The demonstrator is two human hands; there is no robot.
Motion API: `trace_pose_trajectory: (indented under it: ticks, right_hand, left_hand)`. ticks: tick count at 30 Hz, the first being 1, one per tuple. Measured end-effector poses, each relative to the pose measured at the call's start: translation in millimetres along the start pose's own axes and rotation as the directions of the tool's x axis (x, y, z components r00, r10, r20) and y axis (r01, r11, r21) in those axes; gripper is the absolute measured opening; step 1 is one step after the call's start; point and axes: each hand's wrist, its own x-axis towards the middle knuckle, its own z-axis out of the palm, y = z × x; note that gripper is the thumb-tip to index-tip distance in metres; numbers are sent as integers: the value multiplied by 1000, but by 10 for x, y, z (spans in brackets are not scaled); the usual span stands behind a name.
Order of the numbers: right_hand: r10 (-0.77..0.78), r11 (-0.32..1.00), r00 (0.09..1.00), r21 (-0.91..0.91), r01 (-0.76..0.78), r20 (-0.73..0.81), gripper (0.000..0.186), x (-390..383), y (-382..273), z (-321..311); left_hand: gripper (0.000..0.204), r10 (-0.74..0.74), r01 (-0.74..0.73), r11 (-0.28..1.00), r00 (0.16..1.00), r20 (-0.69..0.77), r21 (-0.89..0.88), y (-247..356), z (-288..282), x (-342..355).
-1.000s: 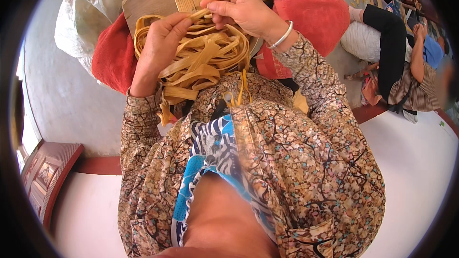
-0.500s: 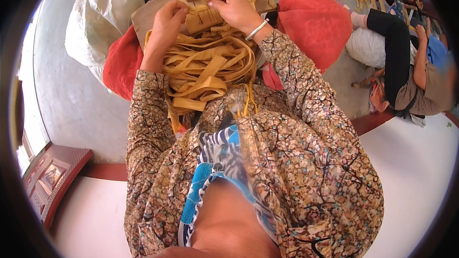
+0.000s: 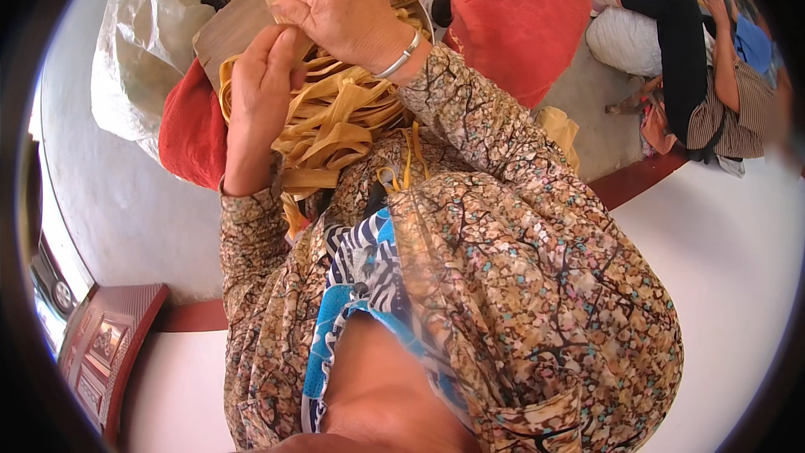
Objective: The person weaves a basket using long, flat, yellow strips of material. They repeatedly interlace the strips by hand, pulling and adjusting them to form the basket's structure.
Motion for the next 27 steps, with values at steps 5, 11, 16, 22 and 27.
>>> trace_pose_trajectory:
  ticks: [5, 11, 16, 22, 27]
  right_hand:
    - [100, 798, 739, 390, -460, 666, 25, -414, -263, -110]
    - [138, 401, 868, 775, -489, 476, 18, -260, -818, -439]
    - [131, 909, 983, 380, -171, 129, 21, -323, -406, -147]
    - [-154, 976, 988, -150, 157, 33, 18, -306, -139, -150]
    - [91, 991, 953, 67, -115, 290, 22, -562, -102, -146]
  left_hand:
    - [28, 149, -134, 972, 987, -61, 195, -179, -298, -54]
    - [27, 5, -29, 782, 999, -41, -622, 180, -86, -474]
    - [34, -83, 165, 687, 985, 149, -707, 143, 117, -352]
    - [12, -77, 125, 833, 991, 111, -539, -184, 189, -295]
    - [17, 524, -387, 717, 848, -81, 580, -347, 168, -415]
